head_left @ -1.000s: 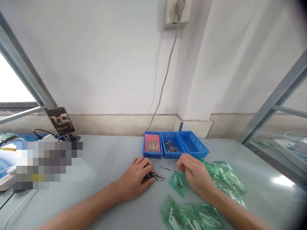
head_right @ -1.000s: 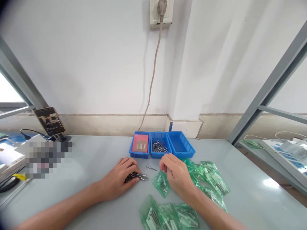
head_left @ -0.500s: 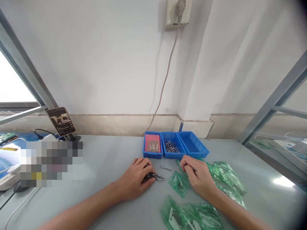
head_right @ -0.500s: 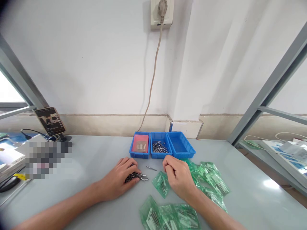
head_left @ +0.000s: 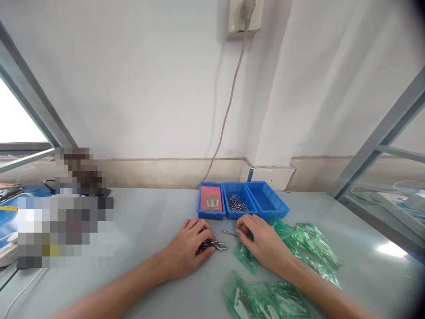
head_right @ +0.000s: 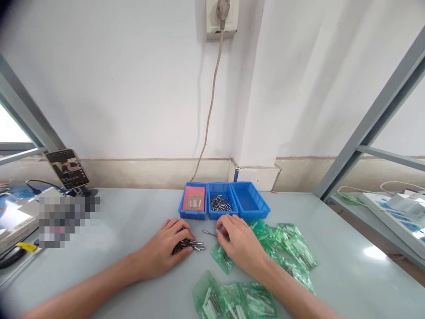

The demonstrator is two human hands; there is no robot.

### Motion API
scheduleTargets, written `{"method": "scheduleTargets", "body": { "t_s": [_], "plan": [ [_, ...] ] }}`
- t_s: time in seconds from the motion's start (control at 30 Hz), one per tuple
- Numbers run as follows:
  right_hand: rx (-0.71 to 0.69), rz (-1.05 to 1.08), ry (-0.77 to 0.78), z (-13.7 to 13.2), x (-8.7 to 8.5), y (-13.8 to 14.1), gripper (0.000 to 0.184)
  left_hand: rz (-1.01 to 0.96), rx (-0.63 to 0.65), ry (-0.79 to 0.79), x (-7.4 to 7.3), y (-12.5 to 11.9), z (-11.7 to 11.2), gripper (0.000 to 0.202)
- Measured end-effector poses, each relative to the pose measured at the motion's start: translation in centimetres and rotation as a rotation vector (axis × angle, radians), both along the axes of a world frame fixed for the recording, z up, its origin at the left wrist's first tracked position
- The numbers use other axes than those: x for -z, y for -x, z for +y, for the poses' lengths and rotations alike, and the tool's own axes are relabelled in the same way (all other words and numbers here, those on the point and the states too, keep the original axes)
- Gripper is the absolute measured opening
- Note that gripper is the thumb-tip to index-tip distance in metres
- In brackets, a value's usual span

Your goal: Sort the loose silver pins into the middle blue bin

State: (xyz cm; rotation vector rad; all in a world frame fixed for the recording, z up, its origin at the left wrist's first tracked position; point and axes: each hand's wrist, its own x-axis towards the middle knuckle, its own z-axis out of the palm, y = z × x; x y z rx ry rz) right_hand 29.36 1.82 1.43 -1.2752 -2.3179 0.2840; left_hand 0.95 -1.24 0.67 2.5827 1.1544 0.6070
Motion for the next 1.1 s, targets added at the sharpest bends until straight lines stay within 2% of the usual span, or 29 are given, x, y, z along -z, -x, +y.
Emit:
{"method": "scheduleTargets", "body": {
  "t_s": [0.27,0.57,0.77,1.1],
  "plan": [
    [-0.009,-0.069,0.015,-0.5,0.1,0.6,0.019,0.000,-0.001,-0.001,0.1,0.0,0.0,0.009],
    [-0.011,-0.037,0.078,-0.7,-0.3,1.0,0.018,0.005,-0.004,-0.013,-0.1,-0.1,0.0,0.009],
    [-0.034,-0.015,0.094,-0.6,0.2,1.2,0.016,0.007,-0.001,-0.011,-0.2,-0.1,0.0,0.008],
    [-0.066,-0.115,0.143,-0.7,-0.6,0.6,0.018,0.003,-0.001,0.006,-0.2,-0.1,-0.1,0.009]
  ]
}}
